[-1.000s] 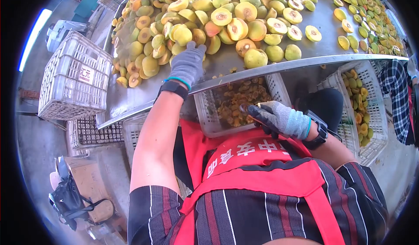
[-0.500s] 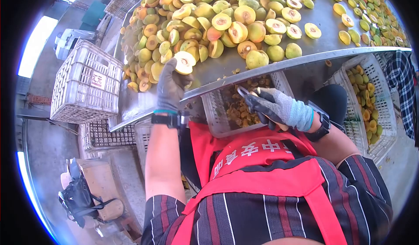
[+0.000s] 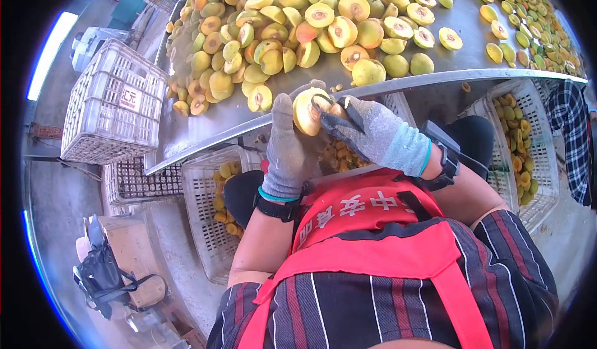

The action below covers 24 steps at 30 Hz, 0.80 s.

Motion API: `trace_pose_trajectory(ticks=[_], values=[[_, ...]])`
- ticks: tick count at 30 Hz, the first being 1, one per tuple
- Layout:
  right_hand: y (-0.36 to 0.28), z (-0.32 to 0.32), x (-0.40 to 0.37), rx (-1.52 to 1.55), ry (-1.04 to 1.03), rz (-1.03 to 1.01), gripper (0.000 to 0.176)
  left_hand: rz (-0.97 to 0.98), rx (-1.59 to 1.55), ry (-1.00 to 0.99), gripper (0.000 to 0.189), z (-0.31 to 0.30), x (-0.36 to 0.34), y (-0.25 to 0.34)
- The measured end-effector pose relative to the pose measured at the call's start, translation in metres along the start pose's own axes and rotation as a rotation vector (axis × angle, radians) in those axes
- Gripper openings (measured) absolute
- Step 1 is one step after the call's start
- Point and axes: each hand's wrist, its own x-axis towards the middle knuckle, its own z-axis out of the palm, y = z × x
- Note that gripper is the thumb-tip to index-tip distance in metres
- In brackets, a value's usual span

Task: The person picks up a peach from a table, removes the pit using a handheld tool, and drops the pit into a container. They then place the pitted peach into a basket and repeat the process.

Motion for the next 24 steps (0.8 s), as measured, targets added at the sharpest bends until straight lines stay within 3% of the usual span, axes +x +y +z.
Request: trace_pose_trajectory(ticks=[2,4,5,7,8,11,15,17,18,20,21,22,23,24], values=[[0.001,0.004,-0.002,-0.001,-0.004,0.037,0.043,0.035,0.032,-0.012,0.059,-0.003,0.002,-0.005],[0.002,0.011,-0.003,0.046,0.024,0.010,0.039,0.353,0.336,0.032,0.054,-0.007,0.009,-0.017],[-0.002,0.012,-0.005,0.045,0.024,0.012,0.039,0.351,0.334,0.031,0.054,-0.008,0.009,-0.018],[-0.018,0.007,-0.005,0.340,-0.143,0.309,0.037,0.321,0.322,0.034,0.048,-0.010,0.009,-0.018],[-0.015,0.009,-0.006,0.340,-0.142,0.312,0.037,0.318,0.321,0.033,0.048,-0.010,0.009,-0.017],[-0.006,0.010,-0.010,-0.107,-0.165,0.093,0.035,0.284,0.342,-0.012,0.038,-0.012,0.007,-0.014],[-0.016,0.001,-0.009,-0.128,-0.225,-0.011,0.030,0.318,0.468,-0.006,0.034,-0.007,0.002,-0.007],[-0.039,-0.012,-0.003,0.372,-0.537,0.666,0.025,0.272,0.438,-0.082,0.025,-0.003,-0.001,0.002],[-0.034,-0.010,-0.006,0.371,-0.541,0.667,0.025,0.272,0.436,-0.077,0.025,-0.005,0.000,0.006],[-0.021,-0.003,-0.012,0.221,-0.402,0.275,0.024,0.209,0.637,-0.211,0.023,-0.010,0.004,0.015],[-0.024,-0.004,-0.012,0.223,-0.403,0.277,0.024,0.139,0.636,-0.226,0.022,-0.012,0.008,0.017],[-0.031,-0.007,-0.009,0.322,-0.444,0.411,0.023,0.140,0.635,-0.226,0.022,-0.010,0.007,0.013],[-0.035,-0.009,-0.007,0.420,-0.482,0.544,0.023,0.209,0.498,-0.142,0.021,-0.006,0.007,0.007],[-0.036,-0.008,-0.007,0.418,-0.483,0.544,0.023,0.275,0.361,-0.058,0.020,-0.002,0.005,0.000]])
